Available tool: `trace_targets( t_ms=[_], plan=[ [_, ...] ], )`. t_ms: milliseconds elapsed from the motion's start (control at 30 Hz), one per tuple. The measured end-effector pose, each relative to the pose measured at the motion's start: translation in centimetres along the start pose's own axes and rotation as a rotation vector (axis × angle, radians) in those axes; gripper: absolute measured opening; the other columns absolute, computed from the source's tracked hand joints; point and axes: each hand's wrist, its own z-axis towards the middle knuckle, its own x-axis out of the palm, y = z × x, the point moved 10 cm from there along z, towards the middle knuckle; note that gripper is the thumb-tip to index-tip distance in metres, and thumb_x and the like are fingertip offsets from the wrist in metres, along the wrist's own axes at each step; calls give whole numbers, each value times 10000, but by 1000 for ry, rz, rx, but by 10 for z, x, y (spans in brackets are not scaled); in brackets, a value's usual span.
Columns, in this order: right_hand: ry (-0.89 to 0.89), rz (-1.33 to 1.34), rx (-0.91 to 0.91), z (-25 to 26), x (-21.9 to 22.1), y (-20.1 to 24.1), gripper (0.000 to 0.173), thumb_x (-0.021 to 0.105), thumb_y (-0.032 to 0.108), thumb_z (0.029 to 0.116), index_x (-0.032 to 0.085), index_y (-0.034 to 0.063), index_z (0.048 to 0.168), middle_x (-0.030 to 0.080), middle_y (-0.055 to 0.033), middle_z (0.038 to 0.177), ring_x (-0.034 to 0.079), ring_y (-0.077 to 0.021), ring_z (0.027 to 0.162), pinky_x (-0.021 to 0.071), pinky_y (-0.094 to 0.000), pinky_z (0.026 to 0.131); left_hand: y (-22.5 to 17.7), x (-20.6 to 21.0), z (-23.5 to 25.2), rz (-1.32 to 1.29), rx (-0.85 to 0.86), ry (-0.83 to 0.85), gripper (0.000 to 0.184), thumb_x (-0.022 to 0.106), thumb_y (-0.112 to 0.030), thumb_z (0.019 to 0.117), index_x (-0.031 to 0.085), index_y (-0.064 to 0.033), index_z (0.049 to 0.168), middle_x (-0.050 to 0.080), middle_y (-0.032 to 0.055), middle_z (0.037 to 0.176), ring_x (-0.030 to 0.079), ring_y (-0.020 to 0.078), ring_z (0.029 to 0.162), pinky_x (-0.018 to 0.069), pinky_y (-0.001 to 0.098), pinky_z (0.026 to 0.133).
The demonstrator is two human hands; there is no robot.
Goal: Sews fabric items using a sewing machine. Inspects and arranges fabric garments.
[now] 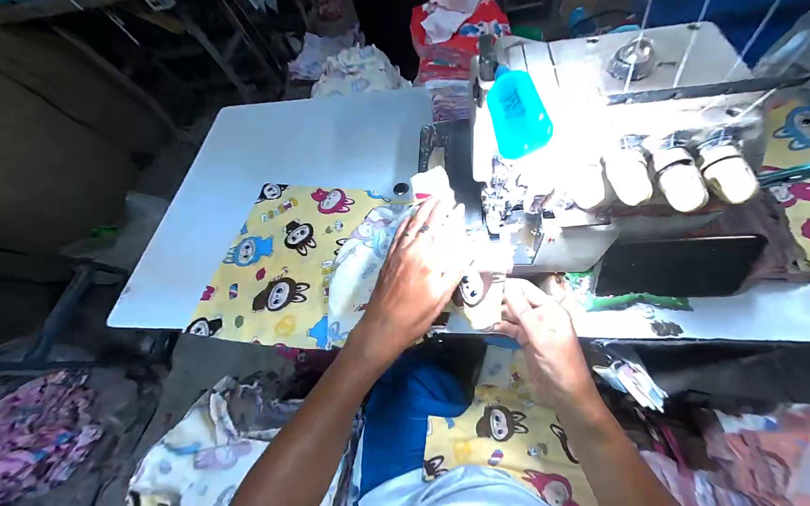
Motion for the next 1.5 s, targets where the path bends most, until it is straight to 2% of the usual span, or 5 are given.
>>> trace_targets(
  t_ms=[300, 533, 733, 1100, 1500],
  plan=[
    [-18, -105, -150, -4, -9, 10, 126, 560, 24, 1015, 681, -4, 995, 723, 6, 784, 699, -66, 676, 609, -213, 676, 13, 16, 55, 160, -55, 184, 1019, 466, -805, 862, 471, -20, 1511, 343, 190, 1637, 242, 369, 1549, 89, 641, 1226],
    [28, -211, -158, -15, -15, 5, 129, 593, 50, 1008, 682, -21, 1069, 723, -18, 871, 705, -75, 721, 616, -213, 668, 32, -31, 38, -296, 23, -69, 425, 540, -189, 1021, 613, 37, 1375, 581, 178, 1455, 499, 270, 1411, 335, 438, 1207],
    [-18, -289, -70, -40, -40, -14, 130, 576, 53, 1000, 686, 9, 1052, 728, 19, 847, 704, -50, 719, 609, -190, 685, 112, 3, -102, -88, -472, -126, 635, 277, -389, 1115, 245, 7, 1611, 261, 212, 1663, 286, 354, 1530, 249, 589, 1216],
    [90, -309, -16, -56, -17, -33, 152, 571, 75, 998, 701, 19, 1053, 717, 19, 854, 691, -54, 718, 604, -196, 684, 98, -59, -95, -82, -271, -213, 281, 503, -89, 1062, 662, -8, 1279, 652, 182, 1272, 656, 330, 1113, 533, 492, 944],
    [174, -330, 28, -68, -4, -48, 164, 570, 76, 994, 714, 24, 1052, 723, 6, 861, 695, -63, 736, 601, -199, 701, 102, -31, -84, -315, -466, -199, 316, 515, -237, 1082, 643, -30, 1283, 663, 170, 1127, 653, 272, 881, 544, 443, 767]
  ],
)
